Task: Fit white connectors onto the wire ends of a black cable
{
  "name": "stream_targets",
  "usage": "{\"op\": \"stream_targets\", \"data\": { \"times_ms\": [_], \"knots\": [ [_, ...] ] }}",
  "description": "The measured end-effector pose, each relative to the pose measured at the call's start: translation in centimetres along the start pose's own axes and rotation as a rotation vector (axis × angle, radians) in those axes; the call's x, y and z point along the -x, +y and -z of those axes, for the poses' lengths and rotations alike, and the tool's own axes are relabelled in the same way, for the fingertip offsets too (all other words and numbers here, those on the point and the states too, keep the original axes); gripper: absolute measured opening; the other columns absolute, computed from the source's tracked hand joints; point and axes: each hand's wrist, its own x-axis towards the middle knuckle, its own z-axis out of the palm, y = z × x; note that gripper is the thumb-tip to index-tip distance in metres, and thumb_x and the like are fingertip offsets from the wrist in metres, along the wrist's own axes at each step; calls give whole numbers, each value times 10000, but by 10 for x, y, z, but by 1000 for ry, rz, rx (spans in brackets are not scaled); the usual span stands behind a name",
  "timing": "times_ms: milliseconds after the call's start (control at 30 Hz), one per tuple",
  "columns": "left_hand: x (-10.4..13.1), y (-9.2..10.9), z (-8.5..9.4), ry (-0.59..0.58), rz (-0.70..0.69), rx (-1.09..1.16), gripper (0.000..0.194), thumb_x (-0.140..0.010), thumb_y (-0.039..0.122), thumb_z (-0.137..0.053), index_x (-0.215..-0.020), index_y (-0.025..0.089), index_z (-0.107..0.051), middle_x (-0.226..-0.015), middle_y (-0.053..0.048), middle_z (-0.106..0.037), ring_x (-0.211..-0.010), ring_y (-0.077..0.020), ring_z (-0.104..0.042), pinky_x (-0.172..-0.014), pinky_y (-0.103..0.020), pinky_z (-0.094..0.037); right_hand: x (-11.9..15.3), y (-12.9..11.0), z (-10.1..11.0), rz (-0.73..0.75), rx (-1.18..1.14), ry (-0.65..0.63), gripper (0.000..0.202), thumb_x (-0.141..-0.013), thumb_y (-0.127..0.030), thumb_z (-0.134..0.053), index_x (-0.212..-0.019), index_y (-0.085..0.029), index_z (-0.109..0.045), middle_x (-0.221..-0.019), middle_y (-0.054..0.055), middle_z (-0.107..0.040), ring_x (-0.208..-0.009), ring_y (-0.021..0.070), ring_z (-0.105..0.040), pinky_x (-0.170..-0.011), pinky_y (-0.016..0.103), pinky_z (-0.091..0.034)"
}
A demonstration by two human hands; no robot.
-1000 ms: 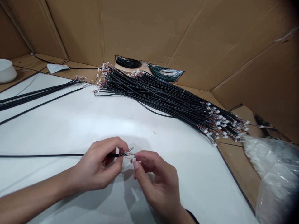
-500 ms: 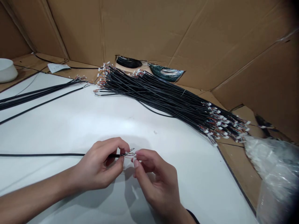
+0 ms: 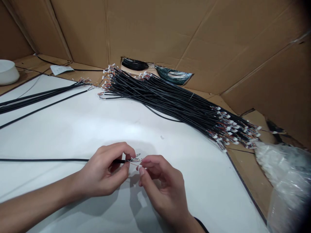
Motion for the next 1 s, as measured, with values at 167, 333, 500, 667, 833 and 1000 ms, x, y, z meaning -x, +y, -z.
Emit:
{"op": "stream_targets", "data": {
  "times_ms": [167, 333, 500, 667, 833, 1000],
  "knots": [
    [1, 0, 0, 5, 2, 5, 190, -814, 45, -470, -909, 204, -508, -669, 56, -462, -509, -60, -372, -430, -153, -294, 3, 4, 1, -71, -69, -14, 85, -852, -149, -571, -921, -197, -565, -751, 1, -630, -509, 98, -604, -473, 210, -512],
    [1, -1, 0, 0, 10, -7, 180, -818, 51, -470, -901, 206, -509, -666, 58, -457, -511, -65, -366, -429, -159, -289, 3, 4, 1, -85, -72, -2, 61, -853, -155, -569, -901, -194, -570, -720, -4, -616, -509, 104, -602, -473, 218, -509],
    [0, -1, 0, -2, 7, 2, 181, -823, 42, -463, -890, 202, -512, -674, 55, -466, -518, -63, -382, -434, -153, -300, 0, -1, 0, 21, 17, 15, 74, -828, -122, -564, -864, -183, -580, -658, -9, -608, -478, 95, -585, -447, 192, -495],
    [1, -2, 0, -7, 19, 5, 183, -818, 36, -466, -894, 197, -512, -672, 54, -463, -518, -60, -384, -441, -151, -306, -1, -3, 0, 38, 39, 19, 66, -815, -124, -571, -849, -179, -585, -625, -10, -611, -460, 97, -577, -440, 192, -504],
    [0, -1, 0, -5, 13, 0, 173, -821, 44, -463, -892, 192, -516, -667, 51, -461, -507, -60, -377, -430, -156, -297, 1, 2, 1, -84, -42, 6, 73, -834, -163, -584, -904, -186, -580, -711, 7, -650, -500, 112, -610, -465, 217, -521],
    [0, -1, 0, -7, 6, -14, 182, -814, 37, -466, -891, 194, -517, -676, 48, -473, -517, -63, -385, -438, -157, -306, 2, 2, -2, -158, -123, 44, 56, -836, -197, -603, -889, -189, -584, -714, -2, -636, -482, 104, -597, -454, 217, -507]
  ]
}}
